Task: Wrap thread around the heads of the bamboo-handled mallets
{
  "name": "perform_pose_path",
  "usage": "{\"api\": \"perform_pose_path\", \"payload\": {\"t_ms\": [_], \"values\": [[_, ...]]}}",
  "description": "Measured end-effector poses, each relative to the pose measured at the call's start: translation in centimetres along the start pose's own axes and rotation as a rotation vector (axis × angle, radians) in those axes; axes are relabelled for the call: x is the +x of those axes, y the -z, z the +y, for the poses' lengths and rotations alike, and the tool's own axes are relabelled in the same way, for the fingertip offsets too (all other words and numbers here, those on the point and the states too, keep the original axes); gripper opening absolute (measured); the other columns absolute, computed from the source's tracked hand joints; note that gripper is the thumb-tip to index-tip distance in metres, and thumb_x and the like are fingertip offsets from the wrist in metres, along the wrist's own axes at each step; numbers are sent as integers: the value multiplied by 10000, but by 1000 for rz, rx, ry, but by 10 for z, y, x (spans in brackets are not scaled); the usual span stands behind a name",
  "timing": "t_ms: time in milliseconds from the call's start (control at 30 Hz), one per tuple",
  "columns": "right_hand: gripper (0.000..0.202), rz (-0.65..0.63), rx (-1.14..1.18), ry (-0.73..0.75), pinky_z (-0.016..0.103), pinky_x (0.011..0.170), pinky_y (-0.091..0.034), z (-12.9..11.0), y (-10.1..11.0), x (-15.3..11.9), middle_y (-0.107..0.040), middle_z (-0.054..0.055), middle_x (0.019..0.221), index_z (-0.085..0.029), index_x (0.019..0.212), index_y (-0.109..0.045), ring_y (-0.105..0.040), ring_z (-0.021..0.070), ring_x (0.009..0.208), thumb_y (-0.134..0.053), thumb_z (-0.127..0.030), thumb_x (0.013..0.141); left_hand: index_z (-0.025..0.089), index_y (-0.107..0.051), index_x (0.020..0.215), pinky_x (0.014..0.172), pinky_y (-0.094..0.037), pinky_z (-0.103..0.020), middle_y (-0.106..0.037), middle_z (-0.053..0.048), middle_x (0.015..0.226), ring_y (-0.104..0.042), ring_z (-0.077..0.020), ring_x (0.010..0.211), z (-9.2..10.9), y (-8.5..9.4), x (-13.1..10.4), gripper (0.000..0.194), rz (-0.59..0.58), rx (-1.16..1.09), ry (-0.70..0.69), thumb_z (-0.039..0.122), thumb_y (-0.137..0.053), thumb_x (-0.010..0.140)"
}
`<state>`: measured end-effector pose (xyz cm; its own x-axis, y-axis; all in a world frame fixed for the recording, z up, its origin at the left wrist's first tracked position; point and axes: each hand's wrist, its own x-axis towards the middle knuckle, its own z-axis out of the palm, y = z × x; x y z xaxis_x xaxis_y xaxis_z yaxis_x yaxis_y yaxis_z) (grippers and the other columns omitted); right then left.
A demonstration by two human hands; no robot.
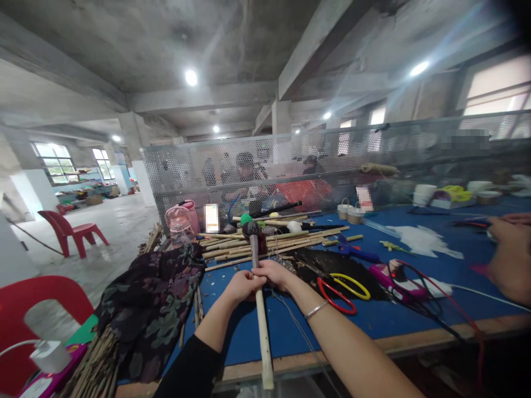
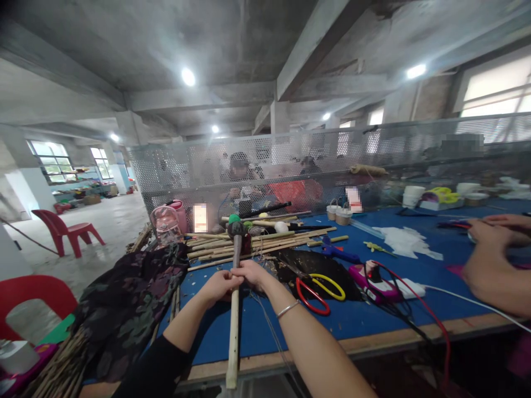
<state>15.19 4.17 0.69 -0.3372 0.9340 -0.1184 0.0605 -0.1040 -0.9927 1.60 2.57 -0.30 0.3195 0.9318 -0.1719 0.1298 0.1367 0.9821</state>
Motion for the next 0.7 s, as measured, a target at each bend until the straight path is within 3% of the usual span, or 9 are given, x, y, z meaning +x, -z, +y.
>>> {"api": "perform_pose_path", "payload": {"t_ms": [133, 267, 333, 533, 700], "values": [[209, -5, 43, 20, 179, 327, -147, -1, 1, -1, -417, -79, 423, -142, 663, -486, -266, 20, 308, -640, -283, 658, 149, -459, 586, 429, -325, -191, -428, 49, 440, -434, -71, 411, 4, 2, -1, 396, 10, -52, -30, 398, -757, 512], [275, -61, 142, 41, 175, 317, -113, 3, 9, 3, -460, -67, 467, -164, 703, -457, -315, 33, 317, -636, -370, 669, 125, -526, 706, 508, -399, -195, -557, -20, 598, -551, -103, 551, 9, 4, -3, 350, -194, -259, 18, 405, -702, 591], [281, -62, 128, 24, 174, 321, -127, 5, 10, 4, -471, -59, 471, -155, 692, -461, -335, 34, 328, -650, -362, 659, 126, -523, 713, 524, -415, -208, -574, -33, 630, -570, -115, 573, 8, 4, -3, 332, -220, -243, 57, 397, -683, 606], [247, 8, -32, -19, 195, 319, -97, 2, 6, 2, -377, -92, 395, -144, 674, -501, -214, 19, 305, -657, -334, 657, 167, -432, 608, 410, -301, -190, -418, 65, 439, -392, -58, 382, -1, 3, 2, 422, 59, 71, -50, 470, -716, 536], [277, -28, 0, -5, 196, 311, -77, 3, 8, 3, -363, -98, 404, -157, 691, -482, -214, 24, 304, -654, -370, 649, 157, -435, 554, 435, -321, -195, -413, 57, 433, -399, -58, 402, 4, 3, 0, 417, 37, 22, -29, 444, -735, 518]]}}
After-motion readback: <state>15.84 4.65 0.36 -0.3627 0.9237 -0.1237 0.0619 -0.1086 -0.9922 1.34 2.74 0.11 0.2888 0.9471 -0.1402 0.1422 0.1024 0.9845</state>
